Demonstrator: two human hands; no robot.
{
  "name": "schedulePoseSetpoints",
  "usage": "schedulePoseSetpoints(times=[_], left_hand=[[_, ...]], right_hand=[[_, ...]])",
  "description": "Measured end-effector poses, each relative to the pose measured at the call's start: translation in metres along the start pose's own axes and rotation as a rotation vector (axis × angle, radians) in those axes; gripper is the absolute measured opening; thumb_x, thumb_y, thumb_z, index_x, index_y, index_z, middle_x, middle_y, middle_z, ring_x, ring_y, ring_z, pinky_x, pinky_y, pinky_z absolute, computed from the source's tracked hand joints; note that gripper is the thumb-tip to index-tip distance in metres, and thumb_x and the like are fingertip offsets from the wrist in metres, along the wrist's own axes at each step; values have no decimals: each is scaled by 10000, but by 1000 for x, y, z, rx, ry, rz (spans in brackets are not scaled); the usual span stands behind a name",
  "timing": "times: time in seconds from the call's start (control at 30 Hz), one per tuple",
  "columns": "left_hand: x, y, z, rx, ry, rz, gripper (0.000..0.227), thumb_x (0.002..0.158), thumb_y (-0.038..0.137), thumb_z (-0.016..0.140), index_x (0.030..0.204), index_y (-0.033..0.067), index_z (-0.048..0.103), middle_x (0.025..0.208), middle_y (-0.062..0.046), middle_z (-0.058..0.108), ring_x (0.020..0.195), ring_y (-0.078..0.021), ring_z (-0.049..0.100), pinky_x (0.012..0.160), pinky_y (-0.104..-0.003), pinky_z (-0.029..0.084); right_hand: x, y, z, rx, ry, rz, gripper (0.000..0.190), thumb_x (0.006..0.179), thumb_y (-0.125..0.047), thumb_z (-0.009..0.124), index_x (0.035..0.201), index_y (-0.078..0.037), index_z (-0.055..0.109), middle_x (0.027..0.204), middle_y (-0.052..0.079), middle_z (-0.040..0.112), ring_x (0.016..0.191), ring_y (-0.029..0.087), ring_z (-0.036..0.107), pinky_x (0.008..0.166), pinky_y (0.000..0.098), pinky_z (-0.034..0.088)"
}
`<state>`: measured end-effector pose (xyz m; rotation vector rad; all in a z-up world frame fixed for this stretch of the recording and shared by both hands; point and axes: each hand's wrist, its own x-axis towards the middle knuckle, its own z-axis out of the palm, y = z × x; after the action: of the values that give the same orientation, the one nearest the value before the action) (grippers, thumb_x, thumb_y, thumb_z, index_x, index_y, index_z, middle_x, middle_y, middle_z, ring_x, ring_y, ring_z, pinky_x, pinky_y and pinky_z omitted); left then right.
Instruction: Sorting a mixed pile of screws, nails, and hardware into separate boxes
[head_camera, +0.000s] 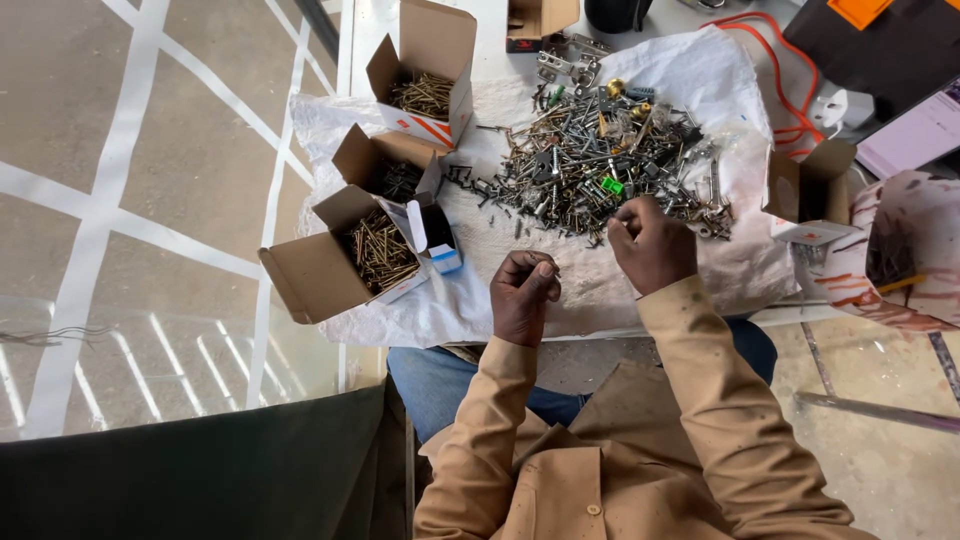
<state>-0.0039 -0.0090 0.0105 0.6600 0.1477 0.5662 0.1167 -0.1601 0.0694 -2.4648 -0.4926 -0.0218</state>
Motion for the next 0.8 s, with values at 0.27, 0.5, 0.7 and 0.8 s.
schedulePoseSetpoints(times=[0.27, 0.5, 0.7, 0.8], left_hand=[[1, 12, 15, 53, 13, -15, 148, 915, 23, 758, 901, 11, 611, 974, -204, 640, 561, -157, 599, 517, -252, 503], [3, 14, 15, 77, 30, -37, 192, 899, 71, 788, 890, 4, 607, 951, -165, 623, 573, -118, 601, 478, -204, 505], [2, 11, 7, 38, 4, -72, 184, 904, 67, 786, 920, -18, 623, 900, -171, 625, 594, -144, 622, 496, -220, 526], [1, 9, 2, 32, 6, -85, 172, 920, 79, 770, 952, -26, 638, 898, -172, 632, 614, -148, 634, 499, -227, 537]], right_hand=[[-50, -68, -5, 554, -220, -28, 243, 1026, -334, 617, 968, -154, 770, 685, 105, 720, 723, 226, 721, 724, 401, 583], [-59, -88, -21, 643, -189, -143, 167, 972, -245, 688, 923, -106, 766, 535, 118, 635, 549, 157, 641, 548, 304, 524], [-61, -88, -15, 602, -137, -180, 177, 969, -187, 655, 861, -83, 749, 536, 160, 610, 557, 182, 627, 532, 311, 507], [-63, -98, -13, 626, -140, -173, 183, 969, -174, 643, 849, -81, 745, 540, 145, 621, 552, 192, 635, 533, 334, 520]])
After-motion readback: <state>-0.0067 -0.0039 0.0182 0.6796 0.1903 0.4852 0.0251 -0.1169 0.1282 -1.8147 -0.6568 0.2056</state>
